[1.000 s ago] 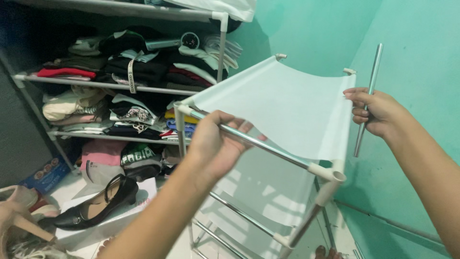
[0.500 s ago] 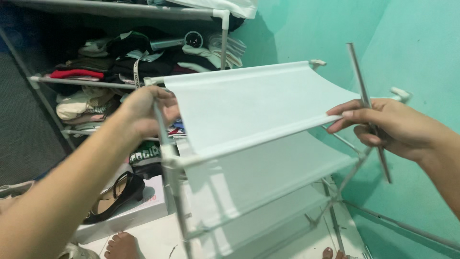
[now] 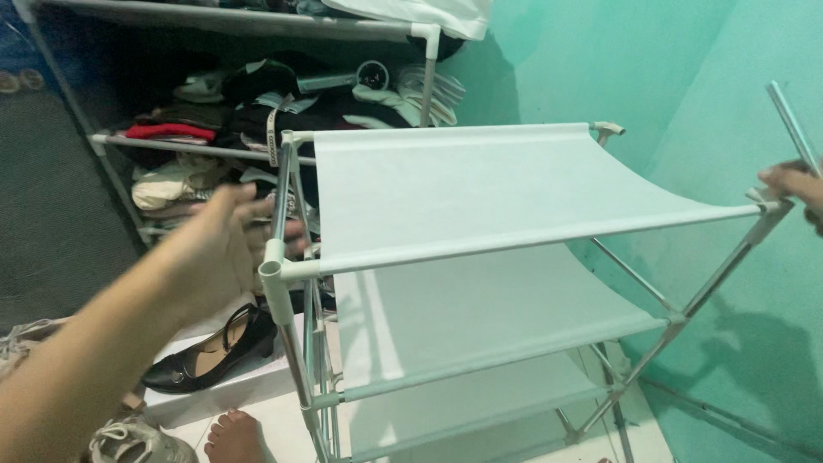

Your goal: The person assembles a fabric shelving unit, fitting metal tubes into white plastic corner joints and threading the tubes through fabric shelf sleeves. They attach side bars, press joints into place, and reposition the unit next to a clothing shelf.

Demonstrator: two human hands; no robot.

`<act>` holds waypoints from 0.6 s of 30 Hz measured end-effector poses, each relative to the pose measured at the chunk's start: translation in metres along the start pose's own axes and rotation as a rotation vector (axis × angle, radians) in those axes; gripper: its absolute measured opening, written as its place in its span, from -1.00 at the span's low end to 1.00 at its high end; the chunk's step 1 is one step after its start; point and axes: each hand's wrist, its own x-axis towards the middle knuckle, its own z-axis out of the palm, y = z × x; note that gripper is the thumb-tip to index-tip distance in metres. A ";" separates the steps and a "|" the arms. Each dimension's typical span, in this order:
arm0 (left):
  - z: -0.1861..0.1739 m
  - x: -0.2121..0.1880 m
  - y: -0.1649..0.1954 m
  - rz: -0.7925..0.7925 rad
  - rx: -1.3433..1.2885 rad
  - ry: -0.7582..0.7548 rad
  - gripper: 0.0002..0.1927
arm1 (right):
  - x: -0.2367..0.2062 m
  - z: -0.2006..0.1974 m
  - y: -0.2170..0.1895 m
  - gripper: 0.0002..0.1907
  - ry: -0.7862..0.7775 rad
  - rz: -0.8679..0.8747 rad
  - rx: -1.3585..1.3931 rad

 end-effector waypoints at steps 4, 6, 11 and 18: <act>0.005 -0.033 -0.026 -0.076 -0.079 -0.069 -0.27 | 0.004 0.008 0.017 -0.43 -0.276 0.102 0.263; 0.013 -0.045 -0.039 -0.020 -0.114 -0.050 -0.29 | -0.001 0.011 0.021 -0.43 -0.314 0.146 0.357; 0.038 -0.062 -0.046 0.137 -0.175 0.172 -0.41 | -0.038 0.016 0.016 -0.48 -0.108 0.245 0.459; 0.030 -0.094 -0.012 0.262 -0.124 0.209 -0.48 | -0.084 -0.025 0.029 -0.55 -0.048 0.251 0.586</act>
